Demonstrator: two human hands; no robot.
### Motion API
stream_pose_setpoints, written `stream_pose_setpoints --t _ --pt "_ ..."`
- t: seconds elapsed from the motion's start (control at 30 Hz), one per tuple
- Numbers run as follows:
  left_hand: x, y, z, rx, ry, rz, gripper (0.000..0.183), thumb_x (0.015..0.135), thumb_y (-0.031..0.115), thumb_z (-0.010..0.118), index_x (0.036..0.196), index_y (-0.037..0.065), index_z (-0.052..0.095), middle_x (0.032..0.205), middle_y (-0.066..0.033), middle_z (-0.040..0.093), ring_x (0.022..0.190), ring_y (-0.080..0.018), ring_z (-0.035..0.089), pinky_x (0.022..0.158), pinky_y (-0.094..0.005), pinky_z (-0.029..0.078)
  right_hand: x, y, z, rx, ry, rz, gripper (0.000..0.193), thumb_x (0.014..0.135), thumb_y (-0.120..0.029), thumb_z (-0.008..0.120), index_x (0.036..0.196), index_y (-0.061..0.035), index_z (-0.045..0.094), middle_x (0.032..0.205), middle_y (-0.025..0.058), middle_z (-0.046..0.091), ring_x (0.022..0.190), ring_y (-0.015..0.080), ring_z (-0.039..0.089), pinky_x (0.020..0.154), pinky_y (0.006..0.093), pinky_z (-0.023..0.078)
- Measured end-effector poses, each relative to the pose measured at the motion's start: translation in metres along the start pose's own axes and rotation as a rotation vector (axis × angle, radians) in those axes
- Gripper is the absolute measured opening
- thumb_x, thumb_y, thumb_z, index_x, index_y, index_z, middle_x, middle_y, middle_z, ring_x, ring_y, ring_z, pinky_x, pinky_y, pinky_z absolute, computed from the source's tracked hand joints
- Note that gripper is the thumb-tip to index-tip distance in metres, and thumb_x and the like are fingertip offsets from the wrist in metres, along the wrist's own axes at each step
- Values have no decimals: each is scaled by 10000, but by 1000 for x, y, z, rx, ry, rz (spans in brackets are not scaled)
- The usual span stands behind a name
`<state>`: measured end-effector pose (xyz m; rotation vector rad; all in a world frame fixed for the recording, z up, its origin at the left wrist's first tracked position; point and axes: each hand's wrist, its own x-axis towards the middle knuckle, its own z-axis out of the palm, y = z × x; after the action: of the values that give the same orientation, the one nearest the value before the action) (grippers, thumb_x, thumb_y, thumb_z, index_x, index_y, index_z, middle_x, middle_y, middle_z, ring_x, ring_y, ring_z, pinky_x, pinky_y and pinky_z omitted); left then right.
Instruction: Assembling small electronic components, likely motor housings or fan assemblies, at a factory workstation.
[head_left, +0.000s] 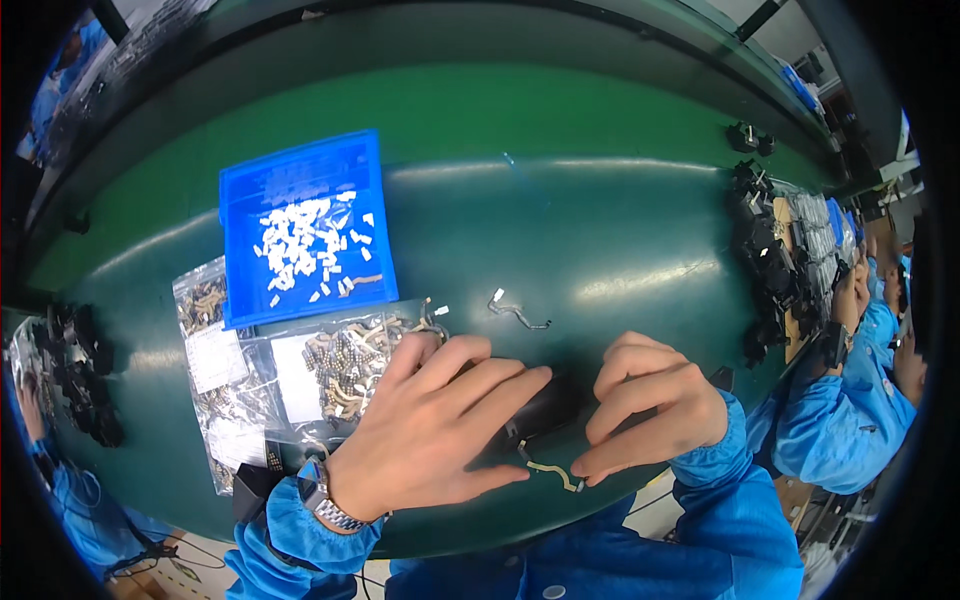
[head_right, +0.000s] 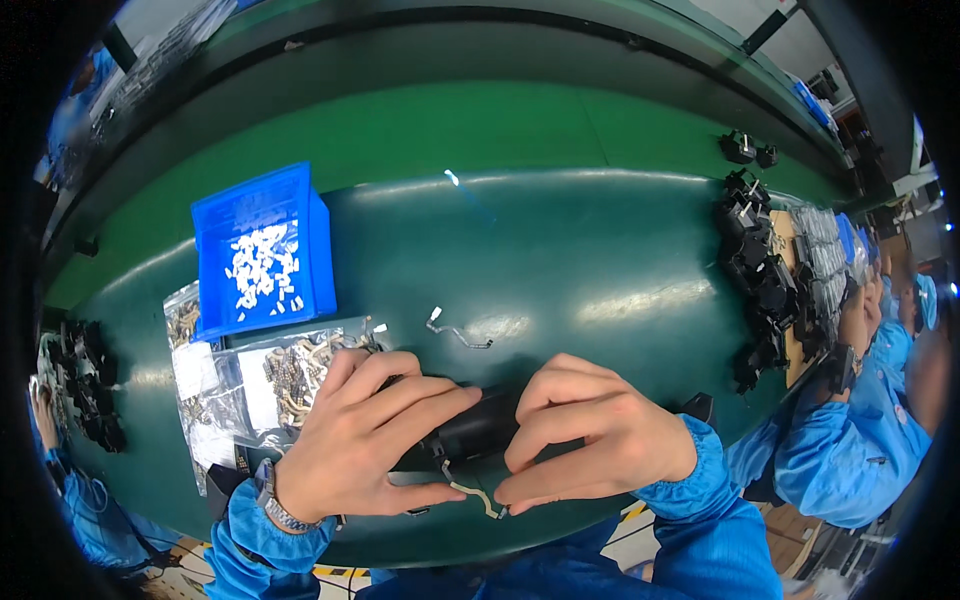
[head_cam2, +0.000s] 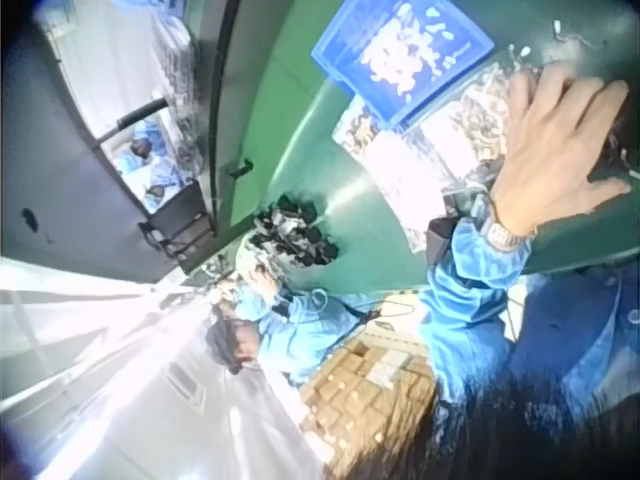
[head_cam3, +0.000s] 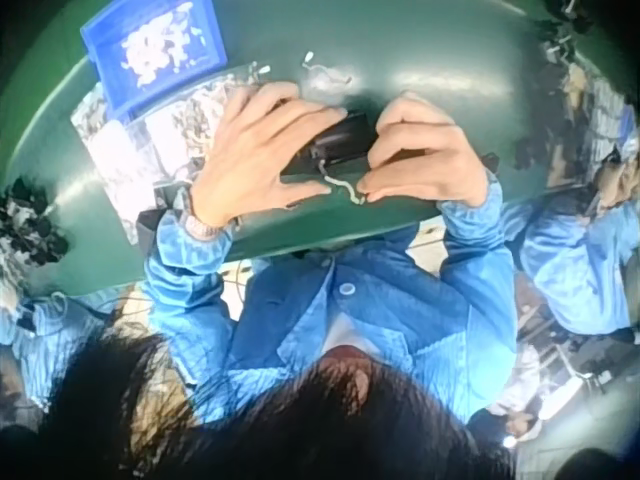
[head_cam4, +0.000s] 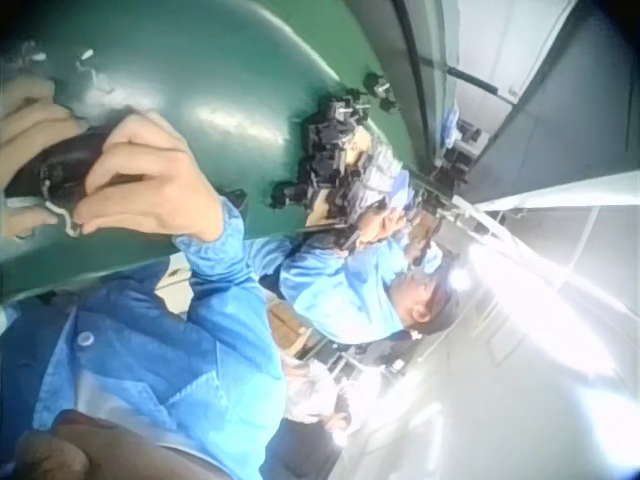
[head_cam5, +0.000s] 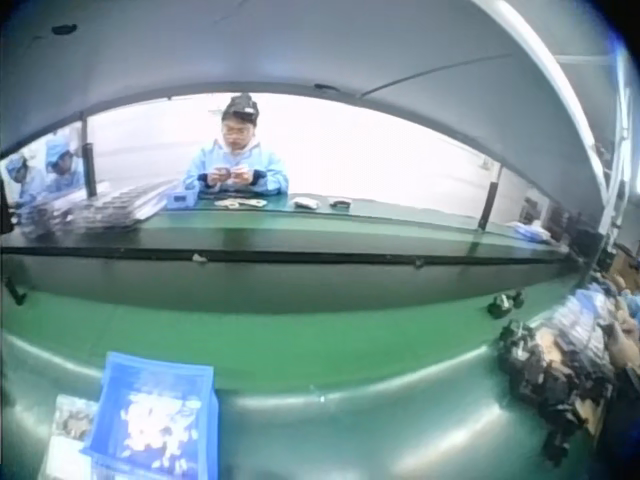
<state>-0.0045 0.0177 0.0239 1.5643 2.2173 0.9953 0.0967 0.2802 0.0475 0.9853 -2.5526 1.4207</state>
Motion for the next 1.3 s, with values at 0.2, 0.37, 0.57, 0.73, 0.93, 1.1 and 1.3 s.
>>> stream_pose_setpoints --t 0.2,0.37,0.57,0.73,0.93,1.1,1.3 --pt "-4 -5 5 2 6 35 794 615 365 927 1353 147 732 1241 -1 694 1166 -256 581 984 -442 406 4 3 4 16 -27 -13 229 746 -293 940 920 -163 865 957 -48 721 862 198 581 732 341 454" --pt "-5 -5 7 5 8 45 783 612 322 925 1354 164 731 1248 8 680 1160 -246 578 985 -442 408 3 5 6 13 -42 28 225 742 -296 941 913 -169 872 946 -50 720 857 199 571 721 348 441" --pt "-6 -6 8 17 2 48 785 620 324 921 1366 179 725 1259 10 670 1165 -243 574 984 -442 412 2 5 6 35 -23 48 238 733 -288 943 925 -163 877 916 -54 711 854 200 570 717 353 437" --pt "-7 -6 7 15 -3 45 779 623 320 916 1366 183 725 1267 10 671 1176 -243 581 987 -441 415 3 3 9 13 1 76 260 724 -276 944 946 -157 881 901 -55 705 853 197 573 724 347 446" --pt "-5 -5 6 -1 -9 39 752 654 350 905 1362 171 727 1261 9 675 1174 -243 585 989 -442 417 1 5 9 3 29 99 262 714 -268 946 948 -171 882 903 -57 691 860 197 591 731 344 456" --pt "-5 -4 5 -6 -12 37 740 673 365 899 1364 165 725 1243 8 673 1158 -241 582 987 -440 419 2 6 8 -68 34 145 257 698 -264 946 932 -183 878 905 -60 678 846 199 595 729 343 457" --pt "-4 -3 5 9 -10 45 731 679 382 895 1355 158 729 1209 6 672 1138 -239 578 972 -435 425 9 -4 19 -147 31 112 226 709 -233 945 911 -164 869 895 -49 684 843 198 601 727 339 457"
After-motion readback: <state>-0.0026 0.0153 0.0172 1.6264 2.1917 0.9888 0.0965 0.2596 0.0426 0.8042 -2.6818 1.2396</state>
